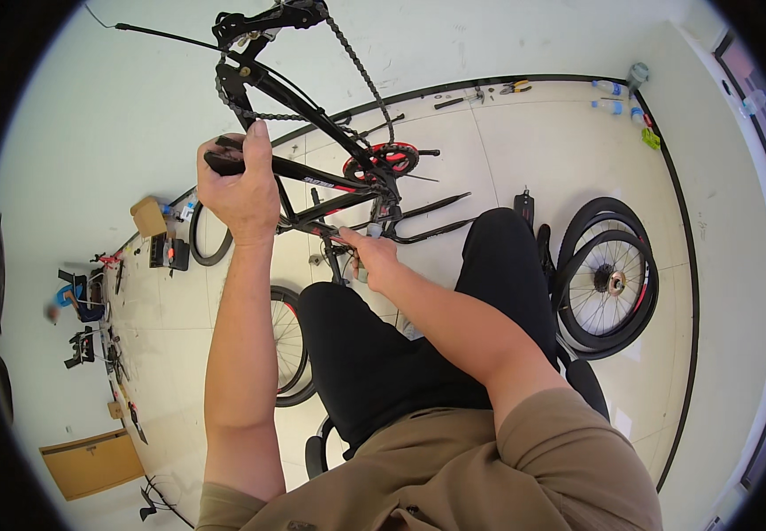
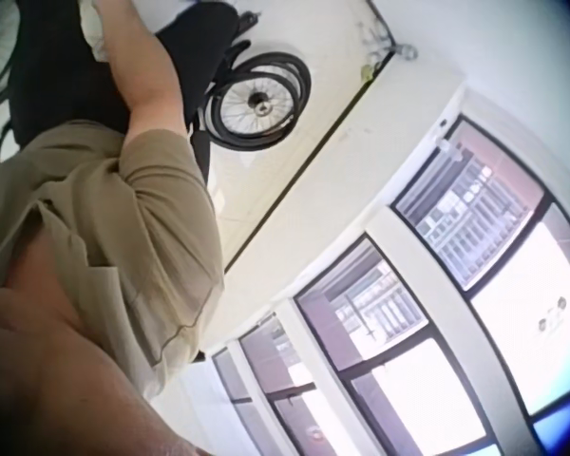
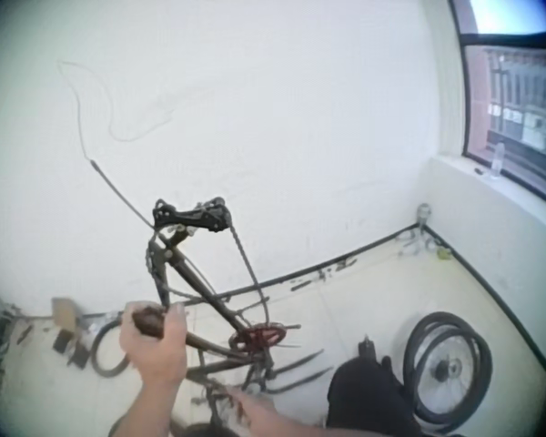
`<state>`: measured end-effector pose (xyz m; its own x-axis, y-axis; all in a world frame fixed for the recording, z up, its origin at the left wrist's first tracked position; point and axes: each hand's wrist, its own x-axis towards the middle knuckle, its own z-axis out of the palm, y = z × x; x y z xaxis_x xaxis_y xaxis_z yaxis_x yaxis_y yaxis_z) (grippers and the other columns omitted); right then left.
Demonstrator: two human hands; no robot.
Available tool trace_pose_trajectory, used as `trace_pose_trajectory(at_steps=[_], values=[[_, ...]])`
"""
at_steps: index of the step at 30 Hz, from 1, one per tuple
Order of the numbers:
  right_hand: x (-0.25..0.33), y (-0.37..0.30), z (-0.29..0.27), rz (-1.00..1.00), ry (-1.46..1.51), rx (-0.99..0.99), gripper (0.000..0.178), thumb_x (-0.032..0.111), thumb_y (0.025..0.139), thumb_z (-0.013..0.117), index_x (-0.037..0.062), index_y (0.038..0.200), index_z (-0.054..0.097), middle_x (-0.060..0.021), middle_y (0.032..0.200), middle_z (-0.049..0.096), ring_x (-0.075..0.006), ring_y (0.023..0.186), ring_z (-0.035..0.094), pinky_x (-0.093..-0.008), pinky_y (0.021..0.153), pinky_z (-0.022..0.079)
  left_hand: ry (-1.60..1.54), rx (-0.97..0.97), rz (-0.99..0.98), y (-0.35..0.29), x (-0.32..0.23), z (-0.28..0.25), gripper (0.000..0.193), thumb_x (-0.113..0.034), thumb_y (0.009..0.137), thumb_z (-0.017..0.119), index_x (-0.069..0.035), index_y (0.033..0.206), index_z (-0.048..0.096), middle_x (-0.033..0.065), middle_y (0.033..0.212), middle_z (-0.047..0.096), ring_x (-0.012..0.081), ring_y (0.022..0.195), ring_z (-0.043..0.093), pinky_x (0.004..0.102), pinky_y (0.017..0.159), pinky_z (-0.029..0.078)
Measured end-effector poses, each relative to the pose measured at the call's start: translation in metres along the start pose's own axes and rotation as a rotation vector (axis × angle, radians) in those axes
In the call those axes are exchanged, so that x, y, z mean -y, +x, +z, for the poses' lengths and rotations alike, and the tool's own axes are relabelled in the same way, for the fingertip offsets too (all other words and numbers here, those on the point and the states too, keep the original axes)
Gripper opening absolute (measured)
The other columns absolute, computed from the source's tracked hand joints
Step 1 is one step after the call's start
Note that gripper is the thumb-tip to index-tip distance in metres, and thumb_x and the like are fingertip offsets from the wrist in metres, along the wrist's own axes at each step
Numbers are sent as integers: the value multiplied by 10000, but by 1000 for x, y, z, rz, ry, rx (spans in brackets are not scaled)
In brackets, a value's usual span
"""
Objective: The person works on a bicycle frame mounted upside down, using a screwdriver to adjust the rear derailleur and chain. They manipulate the chain around the gears and crankset while seated, occasionally repositioning the frame to access different components.
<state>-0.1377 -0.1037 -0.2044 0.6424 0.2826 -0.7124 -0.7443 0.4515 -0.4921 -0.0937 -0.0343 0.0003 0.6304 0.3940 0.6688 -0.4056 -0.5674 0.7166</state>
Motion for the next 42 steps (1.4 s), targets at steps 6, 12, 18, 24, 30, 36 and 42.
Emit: trace_pose_trajectory(at_steps=[6,12,18,24,30,36,42], values=[[-6,-3,-24,89,162,58,190,185,859,711,33,812,607,-38,680,520,-169,518,518,-349,416,418,-13,2,28,-7,-6,-3,363,-248,751,835,-3,843,584,0,648,566,64,577,491,209,549,418],[-17,-26,-48,-258,-139,-31,198,124,846,679,57,1026,630,-62,798,597,-183,611,569,-352,530,471,-28,7,2,-7,-6,-4,357,-246,759,831,-3,846,583,1,652,577,64,590,494,210,569,422],[-5,-21,-16,-1213,-1025,88,444,51,797,630,126,1232,581,-136,1124,611,-329,940,630,-438,794,514,-24,-10,9,2,7,1,353,-254,764,830,-17,829,576,-14,662,558,56,584,486,205,565,419],[21,-7,15,-993,-1432,175,413,141,813,656,130,1218,576,-131,1014,612,-334,937,645,-448,797,513,-18,4,1,1,5,0,341,-244,771,826,-24,827,571,-12,669,557,50,575,484,197,553,419],[41,-15,6,-1030,-1357,57,293,189,813,664,97,1083,599,-135,992,643,-325,872,662,-447,748,523,-49,10,-9,3,9,2,341,-234,769,828,-15,838,577,-8,670,568,60,593,488,208,576,425],[57,-30,-26,-1165,-1231,49,309,175,808,657,92,1099,597,-121,1005,655,-325,881,656,-439,760,525,-25,21,-7,1,2,1,329,-234,785,814,-11,837,579,-3,678,570,66,609,489,214,589,426],[53,-22,-11,-1109,-1261,91,331,202,825,661,95,1131,595,-117,1038,637,-324,919,650,-438,786,522,-27,9,3,2,5,1,349,-241,762,828,-10,840,579,-3,658,575,65,593,485,213,574,420]])
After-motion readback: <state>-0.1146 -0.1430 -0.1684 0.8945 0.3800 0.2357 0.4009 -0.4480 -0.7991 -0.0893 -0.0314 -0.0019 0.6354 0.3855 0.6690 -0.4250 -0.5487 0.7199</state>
